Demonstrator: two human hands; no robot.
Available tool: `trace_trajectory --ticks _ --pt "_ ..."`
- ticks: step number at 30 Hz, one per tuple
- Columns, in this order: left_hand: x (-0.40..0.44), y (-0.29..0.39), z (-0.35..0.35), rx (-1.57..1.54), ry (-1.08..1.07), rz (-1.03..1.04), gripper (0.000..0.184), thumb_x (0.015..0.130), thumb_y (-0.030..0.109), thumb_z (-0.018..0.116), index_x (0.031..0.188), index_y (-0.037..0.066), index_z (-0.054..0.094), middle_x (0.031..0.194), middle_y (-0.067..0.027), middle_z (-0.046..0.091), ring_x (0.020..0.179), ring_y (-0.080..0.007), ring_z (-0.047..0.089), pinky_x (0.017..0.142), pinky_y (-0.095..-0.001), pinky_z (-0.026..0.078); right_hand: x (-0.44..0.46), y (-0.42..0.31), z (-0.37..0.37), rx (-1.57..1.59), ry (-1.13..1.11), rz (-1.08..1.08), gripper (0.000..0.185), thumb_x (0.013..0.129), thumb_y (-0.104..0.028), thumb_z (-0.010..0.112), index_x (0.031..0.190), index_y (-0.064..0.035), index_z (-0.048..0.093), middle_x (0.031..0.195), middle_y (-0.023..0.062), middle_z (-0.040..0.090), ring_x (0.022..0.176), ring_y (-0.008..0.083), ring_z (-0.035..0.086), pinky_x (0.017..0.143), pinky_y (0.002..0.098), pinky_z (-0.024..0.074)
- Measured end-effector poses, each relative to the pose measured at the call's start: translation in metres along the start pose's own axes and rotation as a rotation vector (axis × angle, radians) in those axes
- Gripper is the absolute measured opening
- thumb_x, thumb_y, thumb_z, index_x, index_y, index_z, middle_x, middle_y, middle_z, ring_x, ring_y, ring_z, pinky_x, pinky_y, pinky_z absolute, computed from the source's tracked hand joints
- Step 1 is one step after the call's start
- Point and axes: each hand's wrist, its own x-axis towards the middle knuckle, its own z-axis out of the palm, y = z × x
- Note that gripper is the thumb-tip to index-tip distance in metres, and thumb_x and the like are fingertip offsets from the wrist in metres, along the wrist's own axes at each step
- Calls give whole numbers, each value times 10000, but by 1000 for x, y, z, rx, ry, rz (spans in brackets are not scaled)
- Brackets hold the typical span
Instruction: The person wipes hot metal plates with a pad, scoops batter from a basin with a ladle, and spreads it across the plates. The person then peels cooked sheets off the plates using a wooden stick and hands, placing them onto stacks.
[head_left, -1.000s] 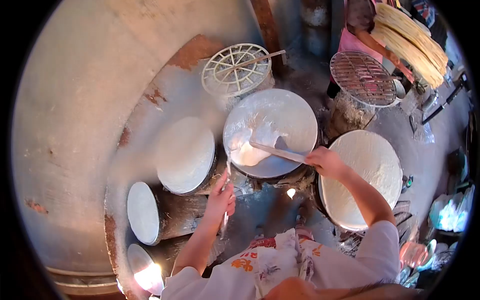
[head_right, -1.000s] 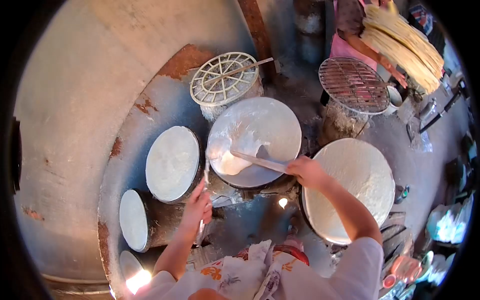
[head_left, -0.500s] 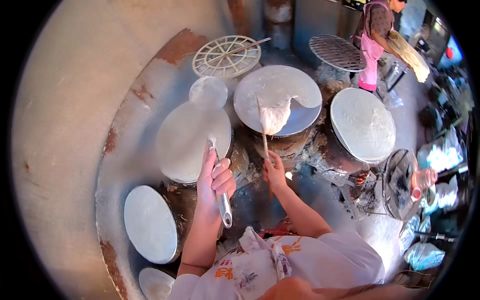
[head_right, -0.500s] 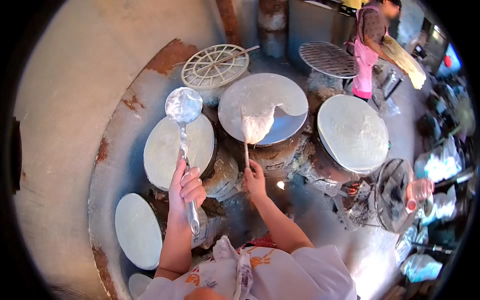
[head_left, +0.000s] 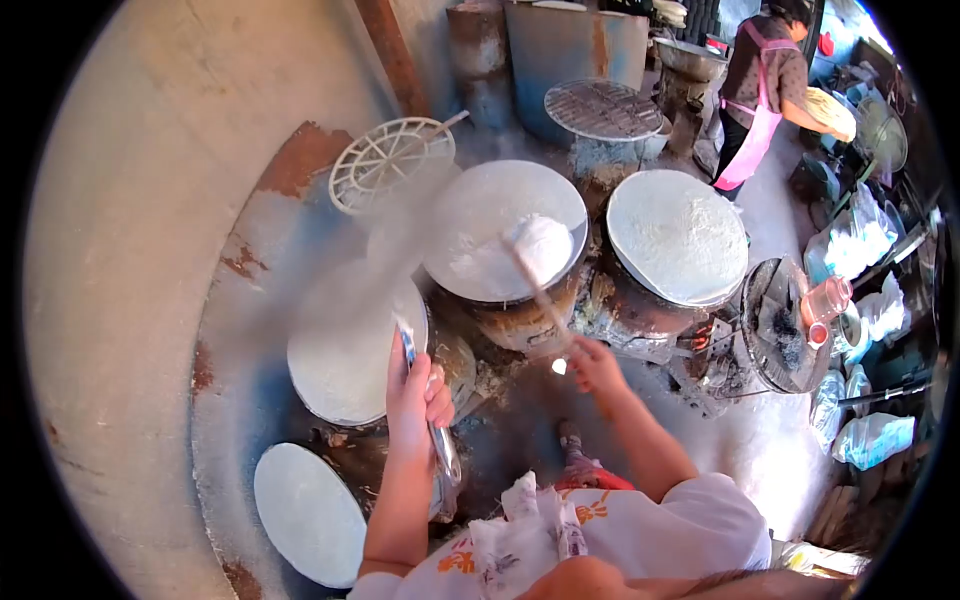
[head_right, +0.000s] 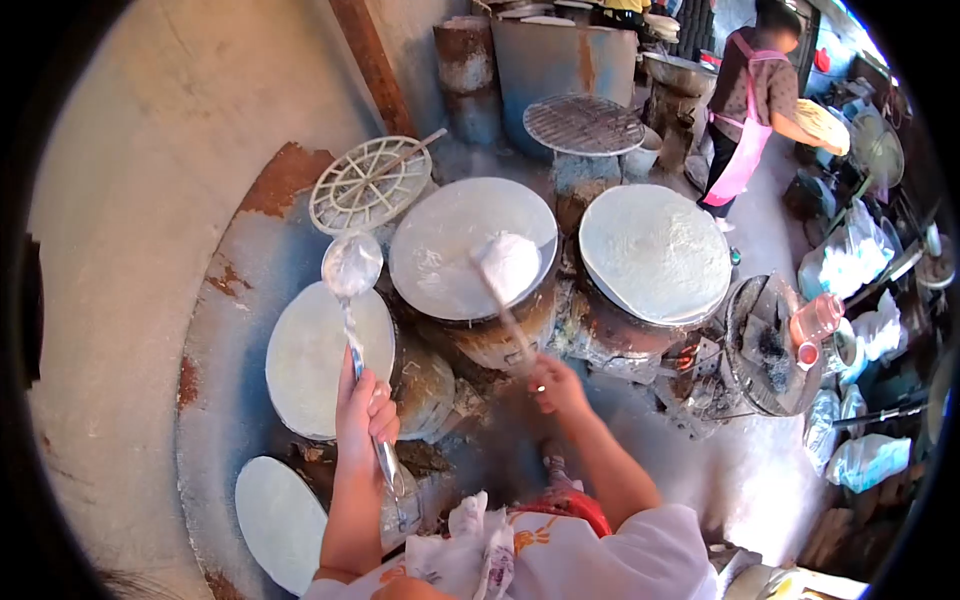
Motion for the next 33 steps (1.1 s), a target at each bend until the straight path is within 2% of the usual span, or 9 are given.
trace_trajectory --ticks 7,9,11,13,17,19,21,27,33 --pt "74 -61 70 -54 -90 -75 509 968 149 456 1429 281 283 611 48 327 419 -28 292 353 -183 258 84 -75 -32 -20 18 -104 325 933 -188 517 1249 -126 554 733 23 562 462 56 402 398 216 316" --pt "86 -65 92 -78 -31 -130 475 969 151 449 1410 274 324 609 49 326 412 -26 292 345 -179 264 126 -49 -29 -627 184 -830 319 902 -218 547 1193 -93 587 841 103 652 652 233 610 628 360 490" --pt "89 -56 84 -261 -135 -272 423 986 181 416 1391 283 347 627 45 347 395 -17 272 329 -161 251 65 -83 -43 -897 122 -545 315 905 -216 522 1189 -93 582 883 176 650 807 352 631 750 424 483" --pt "85 -49 69 -567 -306 -423 351 999 182 391 1332 292 410 619 46 335 380 -14 262 316 -157 250 51 -72 -97 -694 322 -442 313 915 -211 492 1205 -116 562 899 224 627 832 404 603 735 462 475" --pt "120 -53 106 -561 -118 -496 296 986 178 443 1244 316 487 623 55 352 409 -17 298 332 -166 264 52 -65 -99 -918 257 -472 305 920 -212 476 1207 -141 552 830 219 622 792 400 605 688 486 466" --pt "155 -61 102 -822 -124 -704 91 972 214 482 884 189 489 572 53 347 410 -40 328 359 -186 303 72 -70 -96 -976 214 -599 322 904 -192 478 1216 -145 541 765 231 610 737 402 609 645 501 472" --pt "155 -61 97 -971 -99 -791 384 972 263 477 636 129 350 503 47 333 393 -63 356 367 -207 332 88 -81 -125 -1067 244 -576 304 902 -194 487 1194 -135 550 790 200 629 739 410 602 634 502 470" --pt "164 -63 91 -819 -33 -640 327 953 265 523 680 121 416 540 47 358 422 -58 389 385 -205 352 75 -109 -118 -1104 -31 -622 271 906 -234 511 1122 -98 604 821 212 632 750 389 608 648 464 477" --pt "164 -104 81 -560 26 -401 177 938 213 554 805 194 437 606 75 365 440 -29 353 392 -172 362 38 -15 -87 -370 107 -214 255 917 -164 496 1117 -55 610 673 91 592 591 150 576 580 321 479"
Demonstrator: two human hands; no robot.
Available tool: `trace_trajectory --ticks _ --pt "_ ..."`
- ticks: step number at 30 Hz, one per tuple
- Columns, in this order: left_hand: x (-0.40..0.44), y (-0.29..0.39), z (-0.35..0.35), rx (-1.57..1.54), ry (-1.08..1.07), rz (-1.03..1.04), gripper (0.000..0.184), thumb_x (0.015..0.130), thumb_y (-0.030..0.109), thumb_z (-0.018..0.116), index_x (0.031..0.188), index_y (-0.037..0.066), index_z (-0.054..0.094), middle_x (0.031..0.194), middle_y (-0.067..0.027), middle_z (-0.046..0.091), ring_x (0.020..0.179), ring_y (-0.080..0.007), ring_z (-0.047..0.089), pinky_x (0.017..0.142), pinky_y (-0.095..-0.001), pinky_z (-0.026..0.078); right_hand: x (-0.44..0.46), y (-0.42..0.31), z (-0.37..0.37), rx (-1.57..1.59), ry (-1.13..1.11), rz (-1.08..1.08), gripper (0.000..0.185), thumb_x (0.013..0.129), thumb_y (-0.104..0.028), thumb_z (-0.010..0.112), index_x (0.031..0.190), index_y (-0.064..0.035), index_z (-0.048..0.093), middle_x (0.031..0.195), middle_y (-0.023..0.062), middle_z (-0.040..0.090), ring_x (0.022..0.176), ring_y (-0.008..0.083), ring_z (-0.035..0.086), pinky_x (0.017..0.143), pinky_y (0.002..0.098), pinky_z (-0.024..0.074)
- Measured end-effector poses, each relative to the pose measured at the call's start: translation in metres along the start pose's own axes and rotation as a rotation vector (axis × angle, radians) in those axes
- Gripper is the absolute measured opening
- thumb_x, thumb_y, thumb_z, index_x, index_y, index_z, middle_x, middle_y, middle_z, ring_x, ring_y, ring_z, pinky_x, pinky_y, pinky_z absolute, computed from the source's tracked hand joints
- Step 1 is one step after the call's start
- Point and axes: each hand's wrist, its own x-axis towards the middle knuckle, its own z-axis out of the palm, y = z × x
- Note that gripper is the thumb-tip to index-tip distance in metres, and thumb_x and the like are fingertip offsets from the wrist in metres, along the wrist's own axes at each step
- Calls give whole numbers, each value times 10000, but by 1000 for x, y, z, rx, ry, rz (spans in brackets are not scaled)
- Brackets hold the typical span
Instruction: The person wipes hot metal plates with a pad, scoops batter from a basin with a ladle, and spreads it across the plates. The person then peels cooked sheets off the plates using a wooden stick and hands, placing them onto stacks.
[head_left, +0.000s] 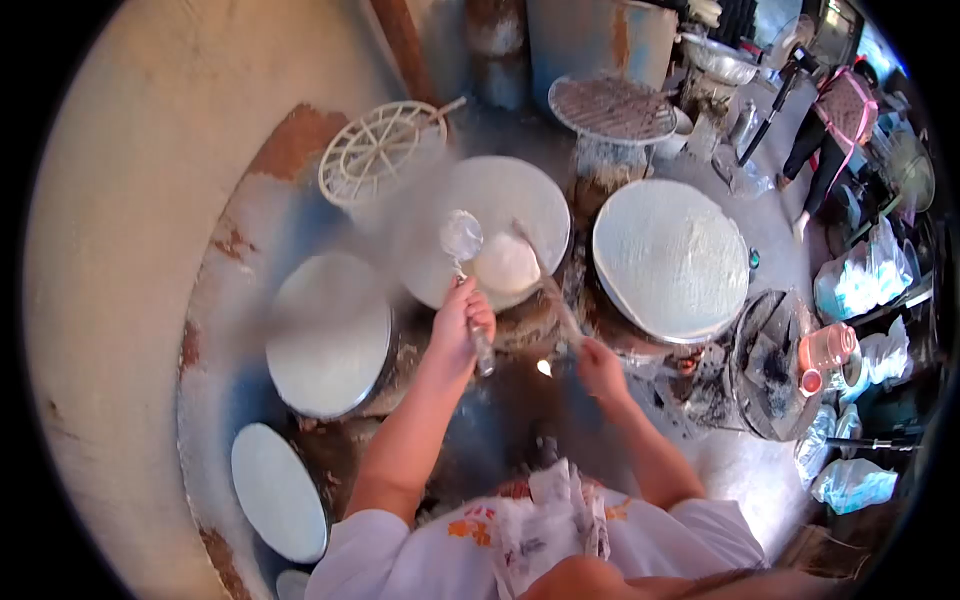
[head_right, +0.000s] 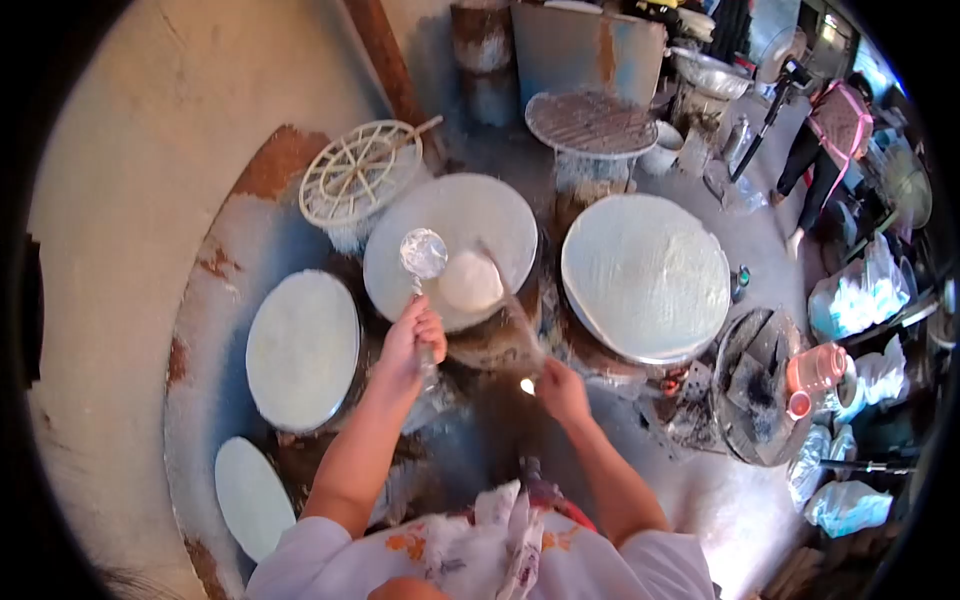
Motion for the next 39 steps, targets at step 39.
trace_trajectory --ticks 39 --pt "-566 -33 -474 -811 5 1036 312 978 304 456 726 125 502 556 34 337 424 -75 329 370 -217 299 -454 64 417 90 -1293 -610 430 669 89 550 1089 23 615 866 85 604 712 188 576 677 283 476"
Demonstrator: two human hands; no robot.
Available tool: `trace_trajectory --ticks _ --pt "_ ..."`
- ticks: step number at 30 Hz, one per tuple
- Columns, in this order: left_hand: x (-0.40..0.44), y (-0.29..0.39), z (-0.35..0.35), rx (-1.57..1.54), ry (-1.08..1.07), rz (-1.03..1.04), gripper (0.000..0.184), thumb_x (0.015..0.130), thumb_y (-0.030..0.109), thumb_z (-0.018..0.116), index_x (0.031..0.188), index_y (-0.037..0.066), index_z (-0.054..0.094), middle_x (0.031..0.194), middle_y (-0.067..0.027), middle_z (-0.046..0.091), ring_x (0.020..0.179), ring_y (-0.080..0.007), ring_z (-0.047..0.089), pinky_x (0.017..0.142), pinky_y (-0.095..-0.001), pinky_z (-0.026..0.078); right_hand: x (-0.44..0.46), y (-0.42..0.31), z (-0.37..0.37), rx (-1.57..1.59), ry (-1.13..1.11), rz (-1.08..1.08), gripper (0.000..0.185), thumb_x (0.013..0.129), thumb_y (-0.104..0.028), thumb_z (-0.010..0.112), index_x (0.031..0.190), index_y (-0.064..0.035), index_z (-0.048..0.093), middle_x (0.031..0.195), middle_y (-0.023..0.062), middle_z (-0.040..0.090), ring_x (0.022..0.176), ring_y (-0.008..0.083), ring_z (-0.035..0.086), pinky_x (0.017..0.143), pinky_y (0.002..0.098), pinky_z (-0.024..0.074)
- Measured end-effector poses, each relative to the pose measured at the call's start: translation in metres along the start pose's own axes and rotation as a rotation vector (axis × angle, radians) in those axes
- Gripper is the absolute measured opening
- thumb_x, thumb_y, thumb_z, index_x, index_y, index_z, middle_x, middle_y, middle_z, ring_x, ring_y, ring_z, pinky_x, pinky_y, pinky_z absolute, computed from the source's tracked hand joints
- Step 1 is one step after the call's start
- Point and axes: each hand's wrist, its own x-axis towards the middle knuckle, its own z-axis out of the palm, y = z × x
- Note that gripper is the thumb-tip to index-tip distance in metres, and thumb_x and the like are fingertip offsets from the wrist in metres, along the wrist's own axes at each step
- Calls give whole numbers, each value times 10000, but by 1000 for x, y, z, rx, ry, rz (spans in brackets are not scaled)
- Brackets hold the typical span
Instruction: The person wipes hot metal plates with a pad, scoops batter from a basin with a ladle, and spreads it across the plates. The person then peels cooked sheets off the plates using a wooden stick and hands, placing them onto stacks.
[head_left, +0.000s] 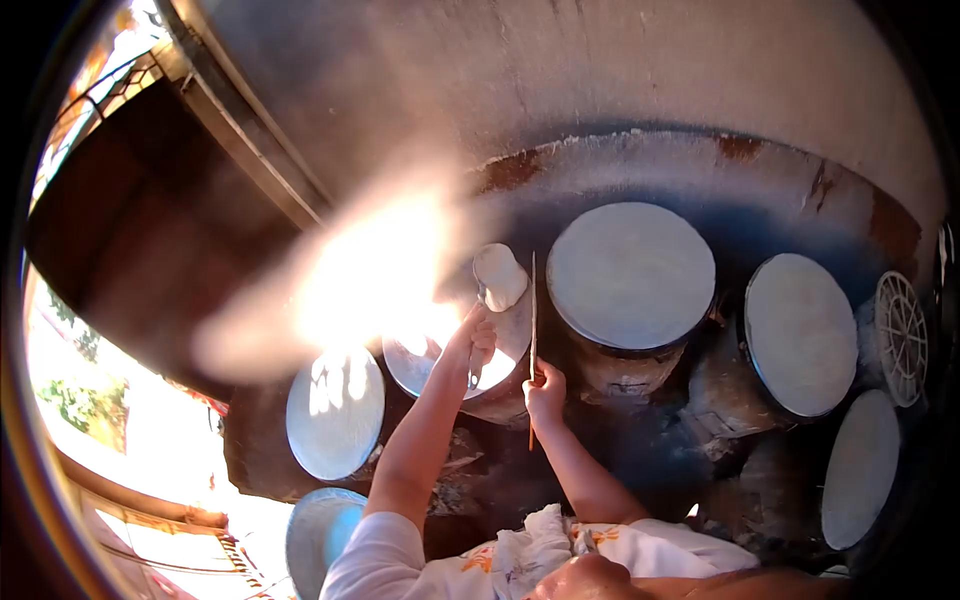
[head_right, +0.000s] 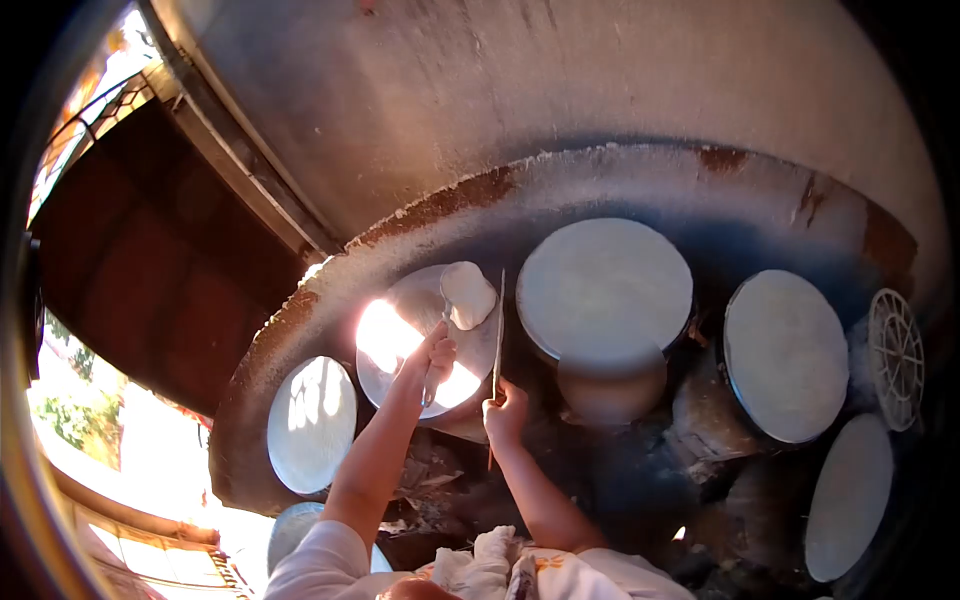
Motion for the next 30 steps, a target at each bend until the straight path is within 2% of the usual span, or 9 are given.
trace_trajectory --ticks 5,11,12,13,15,20,21,27,30 --pt "12 26 -14 437 197 237 161 974 293 462 1119 250 518 560 48 319 416 -68 300 373 -208 270 25 -32 12 -279 -5 -185 459 640 90 551 1097 42 571 1003 200 530 949 344 533 840 380 443" --pt "9 53 -1 945 465 380 524 952 253 489 1417 346 267 566 63 316 417 -59 285 383 -209 247 60 -52 28 -603 -102 -376 350 665 73 545 1012 28 565 999 218 509 927 387 502 811 430 428" --pt "3 72 -19 849 447 342 547 943 228 501 1422 337 261 564 63 324 418 -59 286 383 -210 249 57 -39 17 -595 -87 -220 266 784 -9 555 1050 10 545 1025 189 499 922 359 499 794 428 447" --pt "-6 68 -11 921 497 378 459 931 210 519 1344 291 337 555 61 339 408 -58 287 376 -212 246 43 -61 -7 -758 -168 -370 244 827 -39 541 1069 -11 535 1022 156 499 938 336 507 767 413 465" --pt "-15 72 -23 1049 562 470 162 909 228 553 1024 185 446 529 52 351 368 -61 292 343 -226 230 18 -68 -5 -676 -299 -140 224 841 -46 532 1064 -27 542 1022 136 501 958 330 511 743 413 476" --pt "-13 90 -48 1228 712 614 122 877 240 560 872 136 496 491 12 354 320 -133 323 297 -277 291 68 -49 57 -645 -250 -189 311 756 -28 581 1065 -52 570 1031 115 552 956 331 539 777 413 470" --pt "-12 102 -50 1294 716 684 126 874 239 562 883 121 520 493 2 376 321 -137 344 300 -280 300 70 -47 35 -655 -112 -478 297 735 -24 607 1031 -51 604 992 104 568 919 320 551 745 406 477" --pt "-56 102 -59 1669 904 524 264 879 257 553 998 29 610 588 -69 580 419 -180 537 402 -318 418 40 -53 38 -609 -264 -341 165 864 -125 523 984 -40 599 933 117 573 909 317 553 758 397 481" --pt "-41 118 -97 2077 999 1107 321 860 224 594 1133 56 603 897 -115 691 807 -261 650 735 -352 502 92 -39 46 -676 -234 -456 155 810 -97 552 927 -40 638 933 109 590 918 322 544 767 407 479"
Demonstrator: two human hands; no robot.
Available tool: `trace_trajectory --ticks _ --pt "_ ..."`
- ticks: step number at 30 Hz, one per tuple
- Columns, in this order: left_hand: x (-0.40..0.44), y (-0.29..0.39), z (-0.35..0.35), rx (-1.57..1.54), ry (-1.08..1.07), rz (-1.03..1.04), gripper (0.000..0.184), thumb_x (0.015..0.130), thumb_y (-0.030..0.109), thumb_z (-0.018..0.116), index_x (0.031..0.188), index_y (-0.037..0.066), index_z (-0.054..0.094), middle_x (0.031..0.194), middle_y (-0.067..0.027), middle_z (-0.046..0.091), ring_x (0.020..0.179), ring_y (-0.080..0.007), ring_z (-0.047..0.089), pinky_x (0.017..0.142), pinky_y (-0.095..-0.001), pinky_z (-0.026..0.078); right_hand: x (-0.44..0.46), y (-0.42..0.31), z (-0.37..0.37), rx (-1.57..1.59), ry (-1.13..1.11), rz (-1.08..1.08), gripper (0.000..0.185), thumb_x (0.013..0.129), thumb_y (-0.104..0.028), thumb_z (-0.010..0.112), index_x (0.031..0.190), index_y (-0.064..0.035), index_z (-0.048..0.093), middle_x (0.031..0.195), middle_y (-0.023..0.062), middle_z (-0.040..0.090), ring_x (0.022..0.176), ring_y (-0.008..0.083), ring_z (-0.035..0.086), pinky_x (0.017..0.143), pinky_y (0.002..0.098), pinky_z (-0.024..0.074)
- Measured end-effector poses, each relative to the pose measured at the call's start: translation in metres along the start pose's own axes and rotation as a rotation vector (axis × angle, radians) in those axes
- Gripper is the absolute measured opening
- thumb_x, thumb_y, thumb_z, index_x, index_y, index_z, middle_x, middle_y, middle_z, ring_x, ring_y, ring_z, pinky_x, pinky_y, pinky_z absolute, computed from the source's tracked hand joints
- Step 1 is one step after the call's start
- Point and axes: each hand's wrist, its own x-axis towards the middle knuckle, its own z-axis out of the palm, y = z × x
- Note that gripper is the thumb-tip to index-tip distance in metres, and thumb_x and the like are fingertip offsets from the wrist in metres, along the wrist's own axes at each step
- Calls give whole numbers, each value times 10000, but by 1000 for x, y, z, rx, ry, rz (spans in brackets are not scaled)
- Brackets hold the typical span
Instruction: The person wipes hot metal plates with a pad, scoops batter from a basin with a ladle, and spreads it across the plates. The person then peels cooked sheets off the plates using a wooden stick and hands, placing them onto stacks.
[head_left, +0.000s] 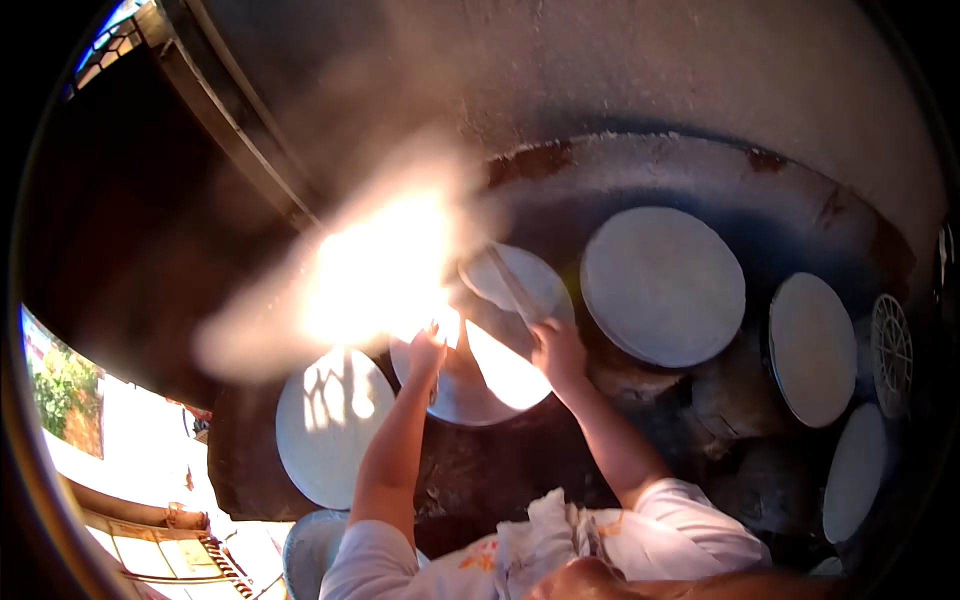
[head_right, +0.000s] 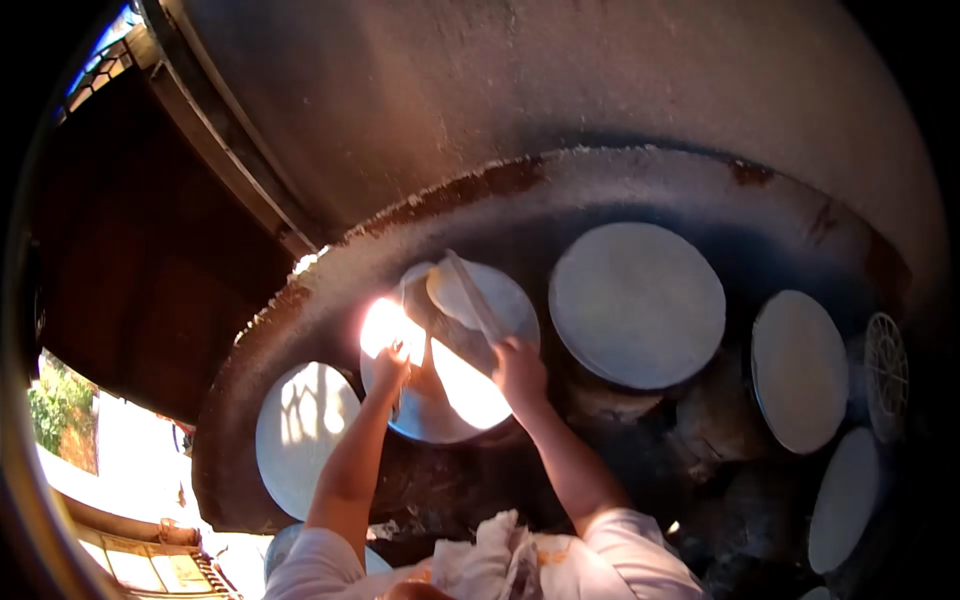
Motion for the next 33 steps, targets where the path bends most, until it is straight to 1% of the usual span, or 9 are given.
trace_trajectory --ticks 2,3,4,10,13,20,25,29,33 --pt "-6 -11 -20 -164 46 93 433 886 177 562 1287 30 488 704 -72 614 520 -213 576 479 -346 461 -14 7 -39 -69 -47 22 275 703 -20 609 972 -43 656 951 83 599 896 308 543 769 382 490" --pt "-23 41 -69 -386 -295 -457 433 894 176 558 1297 39 479 650 -51 566 428 -165 515 392 -312 417 -21 -6 -48 19 -65 44 306 674 36 592 965 -38 652 962 94 600 915 310 546 775 384 487" --pt "-34 45 -78 -587 -280 -559 484 915 127 531 1382 142 405 568 19 381 346 -74 329 309 -249 285 -28 -13 -36 98 -94 33 312 668 42 592 965 -35 650 967 105 599 924 315 548 779 389 482" --pt "-74 60 -104 -714 -209 -516 543 924 101 503 1430 227 348 519 21 373 330 -82 333 314 -258 293 2 -26 -54 107 -154 -100 271 666 20 625 923 -48 679 949 80 623 918 303 561 782 388 475" --pt "-79 68 -98 -738 -146 -617 543 925 93 499 1427 239 353 517 21 375 328 -83 328 314 -259 294 18 27 -59 -66 -61 -136 277 659 16 620 923 -48 677 947 73 625 914 309 560 786 376 481" --pt "-97 100 -91 -682 82 -624 550 942 95 482 1447 225 305 473 16 380 317 -86 336 317 -264 304 69 9 -10 138 -513 -277 300 659 21 594 941 -40 676 985 90 626 943 295 579 831 369 476" --pt "-129 144 -85 -664 213 -733 543 952 85 477 1450 208 300 494 39 319 334 -55 288 318 -246 280 87 0 -14 271 -541 -537 326 661 14 616 972 -63 677 998 70 624 942 290 550 839 364 476" --pt "-139 178 -84 -670 200 -768 543 949 83 487 1448 204 308 514 45 347 348 -45 298 326 -241 286 134 66 -47 123 -440 -477 343 683 3 616 1014 -72 670 1029 63 618 977 299 535 846 379 484" --pt "-127 170 -68 -604 159 -694 547 944 81 502 1443 214 322 564 38 412 365 -44 316 340 -237 308 154 67 -18 103 -571 -542 330 684 -7 617 1001 -77 677 1047 62 619 1024 298 532 851 373 485"
